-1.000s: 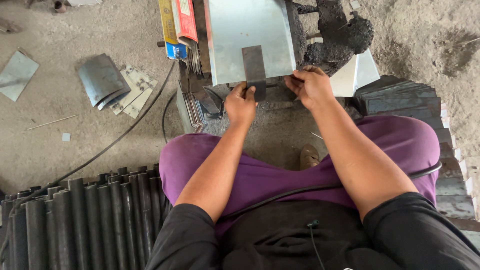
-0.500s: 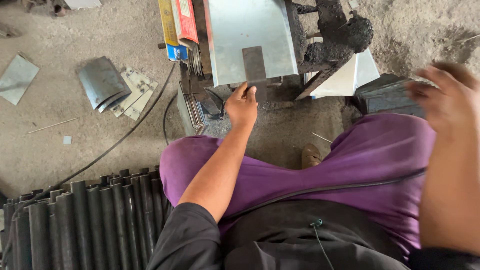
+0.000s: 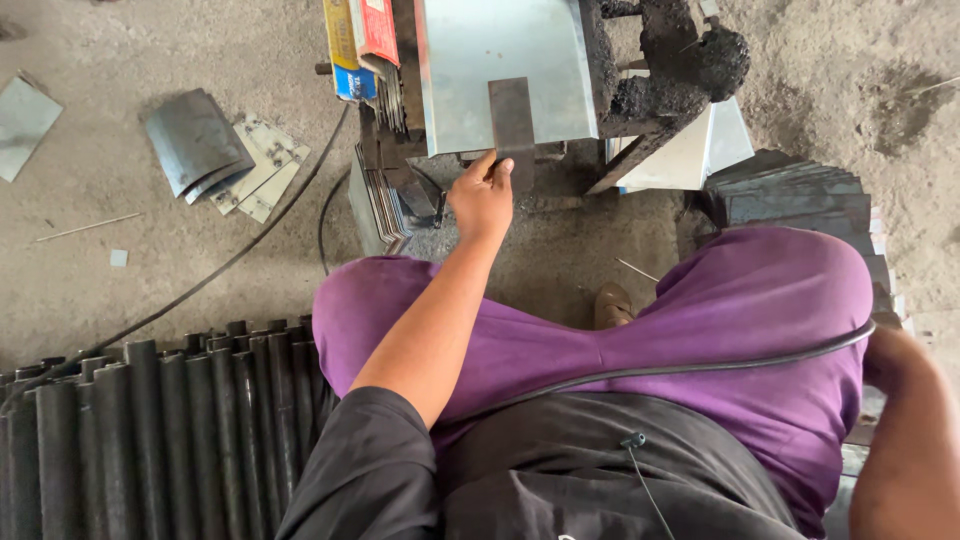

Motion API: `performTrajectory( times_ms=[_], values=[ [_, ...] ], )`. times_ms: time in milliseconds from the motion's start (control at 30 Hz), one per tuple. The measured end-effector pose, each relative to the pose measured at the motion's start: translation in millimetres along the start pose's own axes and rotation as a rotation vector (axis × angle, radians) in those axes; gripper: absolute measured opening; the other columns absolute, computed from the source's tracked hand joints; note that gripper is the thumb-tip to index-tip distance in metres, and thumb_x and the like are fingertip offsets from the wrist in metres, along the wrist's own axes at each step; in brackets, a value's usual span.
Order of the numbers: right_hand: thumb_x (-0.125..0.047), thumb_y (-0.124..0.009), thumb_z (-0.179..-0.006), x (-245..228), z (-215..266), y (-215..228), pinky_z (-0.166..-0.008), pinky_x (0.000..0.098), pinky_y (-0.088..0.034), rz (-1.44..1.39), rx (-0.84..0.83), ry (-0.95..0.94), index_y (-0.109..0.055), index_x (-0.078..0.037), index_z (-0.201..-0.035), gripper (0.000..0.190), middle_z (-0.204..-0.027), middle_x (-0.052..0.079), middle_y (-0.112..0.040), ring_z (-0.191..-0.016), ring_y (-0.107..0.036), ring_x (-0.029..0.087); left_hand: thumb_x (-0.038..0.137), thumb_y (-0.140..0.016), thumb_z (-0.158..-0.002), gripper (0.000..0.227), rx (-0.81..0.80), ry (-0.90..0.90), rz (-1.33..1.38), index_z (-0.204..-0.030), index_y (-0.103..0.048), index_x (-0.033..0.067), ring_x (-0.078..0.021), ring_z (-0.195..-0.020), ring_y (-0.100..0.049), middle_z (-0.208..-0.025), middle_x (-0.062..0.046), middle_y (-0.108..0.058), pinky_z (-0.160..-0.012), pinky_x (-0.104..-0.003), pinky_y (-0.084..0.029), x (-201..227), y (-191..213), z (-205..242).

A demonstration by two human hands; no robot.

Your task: The person welds a small metal piece onto a larger metal sheet using a welding torch. They repeatedly position the piece, weld it, and then use a metal rod to tap the weld area. The person also picks up and places metal pieces from a bucket during the process.

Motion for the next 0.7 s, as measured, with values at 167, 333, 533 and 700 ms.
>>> performTrajectory(
  times_ms=[167,333,533,700],
  values=[
    [-0.035,-0.066,-0.1,1.8,-3.7,-20.3,-0.078,0.0461,-0.058,-0.018,0.053,0.0,-0.059,-0.005,-0.128,0.042,-0.11,0.017,-0.069,-0.092,-0.068,0.03,0.02,-0.078,-0.088,0.029,0.004,-0.031,0.029,-0.115,-0.076,0.0076,-0.0194,-0.082,-0.079,-0.094,-0.014,-0.079,-0.076,-0.03,-0.059,-2.4,-0.4,-1.2],
    [-0.03,-0.068,-0.099,-21.7,-11.2,-26.2,-0.078,0.0456,-0.058,-0.081,0.131,0.093,-0.056,-0.006,-0.13,0.042,-0.109,0.016,-0.069,-0.091,-0.068,0.029,0.019,-0.077,-0.088,0.027,-0.015,0.003,-0.013,-0.113,-0.077,0.0073,-0.0213,-0.08,-0.078,-0.09,-0.013,-0.079,-0.076,-0.032,-0.059,8.7,3.3,-0.7],
    [-0.024,-0.07,-0.097,-53.4,-16.0,-3.8,-0.078,0.0449,-0.059,-0.248,0.28,0.264,-0.052,-0.007,-0.133,0.043,-0.107,0.015,-0.068,-0.09,-0.068,0.028,0.019,-0.076,-0.09,0.02,-0.051,0.021,-0.067,-0.106,-0.075,0.0071,-0.0208,-0.081,-0.078,-0.088,-0.01,-0.079,-0.074,-0.034,-0.059,21.1,9.4,2.9],
    [-0.019,-0.071,-0.096,-92.7,-21.7,31.9,-0.079,0.0444,-0.06,-0.442,0.367,0.442,-0.05,-0.008,-0.136,0.047,-0.106,0.014,-0.068,-0.089,-0.068,0.028,0.017,-0.077,-0.089,0.022,-0.017,0.013,-0.027,-0.106,-0.073,0.0051,-0.0214,-0.083,-0.079,-0.09,-0.01,-0.079,-0.077,-0.033,-0.06,16.6,6.8,1.3]
  ],
)
Point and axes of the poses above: each hand's wrist, its own z-axis away from the middle knuckle, its own y-axis out of the back of the hand, x = y × z, the point moved 1 cm from there along -z, towards the middle knuckle
